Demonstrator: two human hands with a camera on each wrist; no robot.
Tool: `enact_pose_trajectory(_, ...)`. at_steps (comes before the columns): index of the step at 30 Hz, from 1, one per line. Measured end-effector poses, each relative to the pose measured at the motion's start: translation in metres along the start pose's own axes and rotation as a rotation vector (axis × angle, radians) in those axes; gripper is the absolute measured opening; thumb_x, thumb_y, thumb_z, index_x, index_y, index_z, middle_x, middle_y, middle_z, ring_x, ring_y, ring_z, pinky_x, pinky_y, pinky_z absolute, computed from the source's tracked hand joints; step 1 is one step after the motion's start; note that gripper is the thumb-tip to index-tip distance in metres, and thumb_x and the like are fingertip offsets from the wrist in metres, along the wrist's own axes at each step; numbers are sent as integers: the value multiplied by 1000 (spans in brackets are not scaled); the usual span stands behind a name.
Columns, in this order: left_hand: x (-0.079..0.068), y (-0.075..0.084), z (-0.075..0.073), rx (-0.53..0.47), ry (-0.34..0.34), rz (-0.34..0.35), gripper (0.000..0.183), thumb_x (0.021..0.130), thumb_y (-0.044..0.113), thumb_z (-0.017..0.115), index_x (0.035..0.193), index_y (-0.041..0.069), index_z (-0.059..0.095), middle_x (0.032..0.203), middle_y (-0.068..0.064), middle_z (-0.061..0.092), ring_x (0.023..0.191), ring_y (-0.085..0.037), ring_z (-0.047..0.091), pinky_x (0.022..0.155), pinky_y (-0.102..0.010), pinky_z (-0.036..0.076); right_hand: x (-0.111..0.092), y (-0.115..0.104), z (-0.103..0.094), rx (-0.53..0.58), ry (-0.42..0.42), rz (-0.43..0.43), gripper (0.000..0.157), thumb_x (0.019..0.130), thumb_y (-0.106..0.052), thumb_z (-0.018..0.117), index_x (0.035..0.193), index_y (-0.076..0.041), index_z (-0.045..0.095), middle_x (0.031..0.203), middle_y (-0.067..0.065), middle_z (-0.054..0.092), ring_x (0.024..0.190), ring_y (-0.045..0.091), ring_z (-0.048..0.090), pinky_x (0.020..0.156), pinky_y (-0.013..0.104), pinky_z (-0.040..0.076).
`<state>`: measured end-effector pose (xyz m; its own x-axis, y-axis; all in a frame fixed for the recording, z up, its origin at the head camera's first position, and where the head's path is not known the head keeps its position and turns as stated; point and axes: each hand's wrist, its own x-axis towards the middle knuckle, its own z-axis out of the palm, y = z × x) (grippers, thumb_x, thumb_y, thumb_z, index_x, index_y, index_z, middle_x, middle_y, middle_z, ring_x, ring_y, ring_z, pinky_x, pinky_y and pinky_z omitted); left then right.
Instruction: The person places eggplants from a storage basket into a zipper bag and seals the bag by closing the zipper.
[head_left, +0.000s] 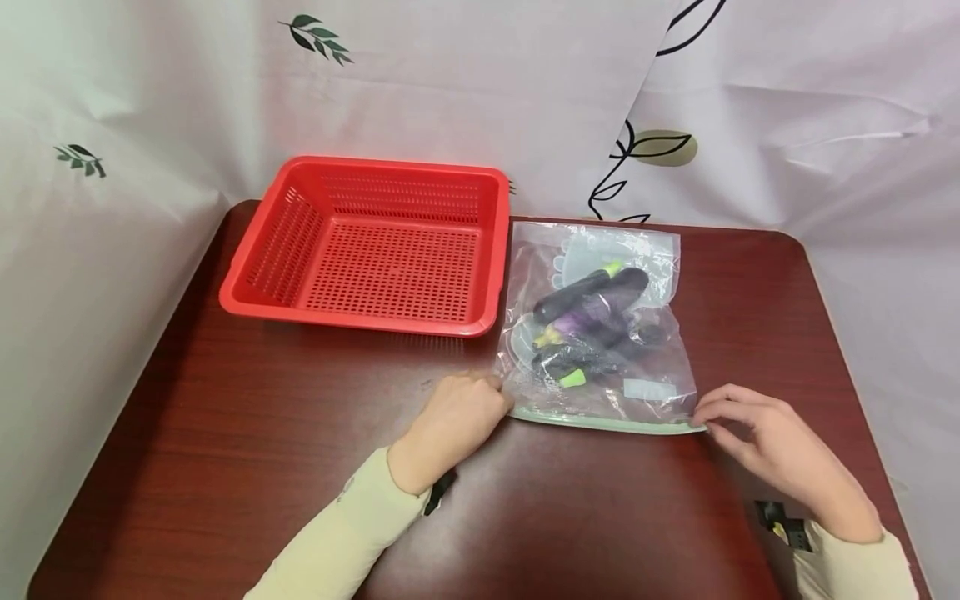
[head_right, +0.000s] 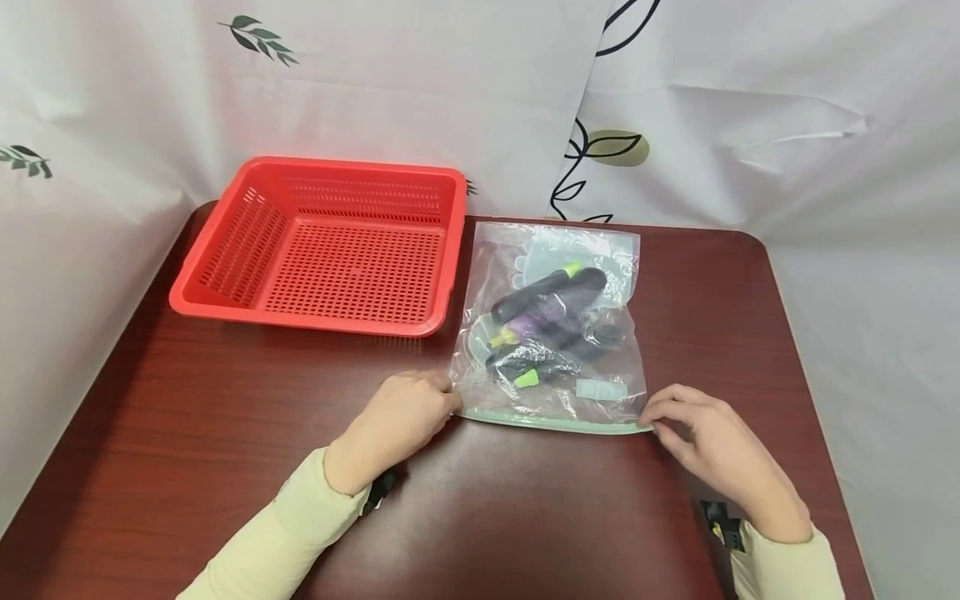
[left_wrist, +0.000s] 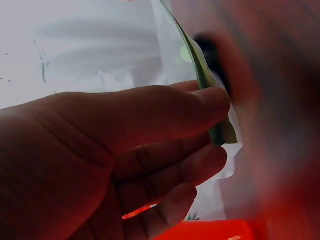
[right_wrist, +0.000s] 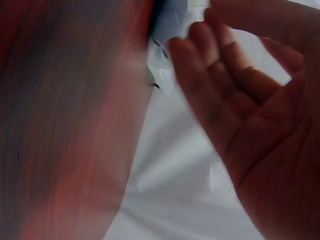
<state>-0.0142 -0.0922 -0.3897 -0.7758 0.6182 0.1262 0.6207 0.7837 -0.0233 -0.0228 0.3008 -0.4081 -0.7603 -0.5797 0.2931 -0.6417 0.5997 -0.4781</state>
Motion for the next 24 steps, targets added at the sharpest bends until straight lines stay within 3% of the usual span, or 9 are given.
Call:
enact_pose_trajectory(4,-3,3,8,17,-7,-2,25,82,8,69,63,23,65,68,4,61,59,-17,58,51,-33,47,1,-1,7,-61,-64,2,43,65,6,84,91,-27,73,96,-17,61,85,0,59,79,9,41)
enact_pose_trajectory(11,-6,1,10,-18,-30,13,24,82,7,69,64,23,66,69,4,59,64,-18,60,57,-34,48,5,0,5,-128,-140,52,43,67,10,80,89,-25,73,98,-11,60,86,8,61,76,9,39)
enact_pose_trajectory(14,-7,-1,8,-84,-38,-1,26,83,7,69,63,23,65,67,5,57,62,-18,60,55,-35,48,14,-2,2,-158,-89,68,40,68,12,75,88,-22,73,100,-6,62,89,13,62,78,12,39)
enact_pose_trajectory(18,-5,-4,-2,-162,-31,-35,19,90,19,70,71,23,68,71,5,58,65,-18,63,53,-37,49,30,-11,-1,-167,40,146,29,74,8,76,91,-16,73,100,-1,65,92,17,60,80,23,39)
enact_pose_trajectory(21,0,-7,-10,-220,29,-74,11,92,24,71,81,23,73,76,7,64,71,-17,67,56,-37,52,44,-20,-2,-149,97,206,26,78,4,77,99,-10,71,106,5,64,99,24,58,83,33,38)
enact_pose_trajectory(24,5,-11,-20,-279,132,-129,6,91,24,73,88,21,77,78,9,68,73,-13,67,58,-34,53,57,-28,-4,-120,107,236,30,81,1,76,110,-4,68,115,14,60,110,34,53,88,44,37)
